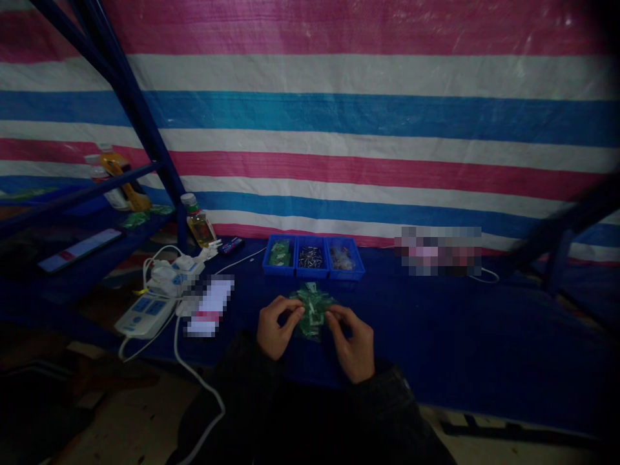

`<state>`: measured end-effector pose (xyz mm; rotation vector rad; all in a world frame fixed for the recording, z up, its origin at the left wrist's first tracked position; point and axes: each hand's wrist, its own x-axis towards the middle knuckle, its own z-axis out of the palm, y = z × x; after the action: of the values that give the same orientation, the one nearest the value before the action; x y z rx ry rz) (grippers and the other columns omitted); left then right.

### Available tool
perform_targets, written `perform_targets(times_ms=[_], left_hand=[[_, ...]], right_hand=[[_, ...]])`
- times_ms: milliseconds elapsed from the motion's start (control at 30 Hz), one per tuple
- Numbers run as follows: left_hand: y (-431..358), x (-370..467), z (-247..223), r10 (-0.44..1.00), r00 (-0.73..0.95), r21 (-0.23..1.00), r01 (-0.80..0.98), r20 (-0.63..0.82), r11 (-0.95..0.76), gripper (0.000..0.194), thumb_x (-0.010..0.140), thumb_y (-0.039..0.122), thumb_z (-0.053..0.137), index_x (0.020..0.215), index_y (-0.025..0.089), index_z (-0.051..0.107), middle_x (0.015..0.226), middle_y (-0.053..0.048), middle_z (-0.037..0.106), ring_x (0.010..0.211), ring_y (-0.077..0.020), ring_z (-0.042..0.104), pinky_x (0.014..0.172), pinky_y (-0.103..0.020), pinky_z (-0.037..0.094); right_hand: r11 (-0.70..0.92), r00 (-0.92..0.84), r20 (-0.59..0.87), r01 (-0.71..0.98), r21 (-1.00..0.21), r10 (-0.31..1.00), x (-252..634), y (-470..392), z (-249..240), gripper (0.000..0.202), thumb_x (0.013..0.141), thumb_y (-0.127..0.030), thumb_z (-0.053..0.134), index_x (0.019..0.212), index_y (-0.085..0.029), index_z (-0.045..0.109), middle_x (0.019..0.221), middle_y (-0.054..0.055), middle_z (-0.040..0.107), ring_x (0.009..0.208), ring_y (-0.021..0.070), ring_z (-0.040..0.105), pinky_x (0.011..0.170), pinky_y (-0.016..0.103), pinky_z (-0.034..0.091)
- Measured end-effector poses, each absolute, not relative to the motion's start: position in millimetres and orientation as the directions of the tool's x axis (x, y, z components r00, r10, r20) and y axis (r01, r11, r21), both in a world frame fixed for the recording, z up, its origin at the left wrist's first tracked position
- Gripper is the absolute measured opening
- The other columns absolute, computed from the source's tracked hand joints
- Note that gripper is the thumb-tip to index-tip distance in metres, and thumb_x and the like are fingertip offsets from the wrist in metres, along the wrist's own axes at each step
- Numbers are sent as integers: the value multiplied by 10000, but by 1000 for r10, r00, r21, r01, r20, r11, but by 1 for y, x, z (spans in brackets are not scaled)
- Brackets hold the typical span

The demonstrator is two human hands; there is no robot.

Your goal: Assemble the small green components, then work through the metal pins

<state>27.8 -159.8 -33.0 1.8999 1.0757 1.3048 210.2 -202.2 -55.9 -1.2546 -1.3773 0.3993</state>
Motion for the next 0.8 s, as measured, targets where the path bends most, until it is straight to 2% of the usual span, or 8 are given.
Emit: perform_targets(times_ms=[167,367,467,533,600,700,800], left_hand=[[-159,29,-33,875,199,831,278,441,-482,137,942,257,634,887,174,728,802,-45,719,730,-174,682,727,-278,521],[-158,27,-34,877,211,850,230,433,-475,196,981,268,568,985,190,747,997,-83,756,901,-215,719,792,-302,560],[-158,27,-34,864,206,838,224,459,-498,162,960,262,610,962,188,754,1001,-82,749,935,-213,713,833,-304,553],[-158,27,-35,859,203,830,231,470,-508,120,930,255,658,939,183,753,977,-79,745,921,-209,711,817,-296,552],[-158,28,-36,865,185,835,232,467,-500,105,908,252,688,964,179,740,961,-74,747,871,-199,713,781,-287,554],[-158,29,-38,882,152,852,228,447,-471,215,888,244,714,1094,182,702,961,-65,754,789,-180,708,757,-291,556],[-157,28,-38,867,161,833,243,471,-497,176,887,228,712,1058,190,725,932,-65,746,799,-187,692,742,-298,550]], right_hand=[[368,217,474,393,-842,853,210,-203,-53,158,981,-313,563,988,-207,680,731,3,693,578,149,630,612,273,513],[369,224,464,361,-856,857,212,-206,-49,211,1004,-315,513,1057,-207,686,766,26,724,659,178,683,686,302,554],[374,225,478,383,-845,849,211,-205,-49,194,979,-337,564,1015,-206,703,861,52,752,726,194,712,704,312,575],[376,251,486,382,-844,837,209,-204,-50,175,948,-346,615,1002,-204,701,906,65,762,766,205,730,712,314,591],[364,295,469,346,-865,833,207,-204,-52,208,926,-348,648,1073,-203,674,915,64,769,754,203,742,708,314,606],[347,318,438,304,-887,841,206,-203,-55,290,917,-343,670,1171,-206,640,912,54,774,701,196,744,699,318,616],[388,281,501,372,-843,819,209,-202,-56,175,931,-324,652,1052,-210,708,935,66,767,758,211,737,713,333,604]])
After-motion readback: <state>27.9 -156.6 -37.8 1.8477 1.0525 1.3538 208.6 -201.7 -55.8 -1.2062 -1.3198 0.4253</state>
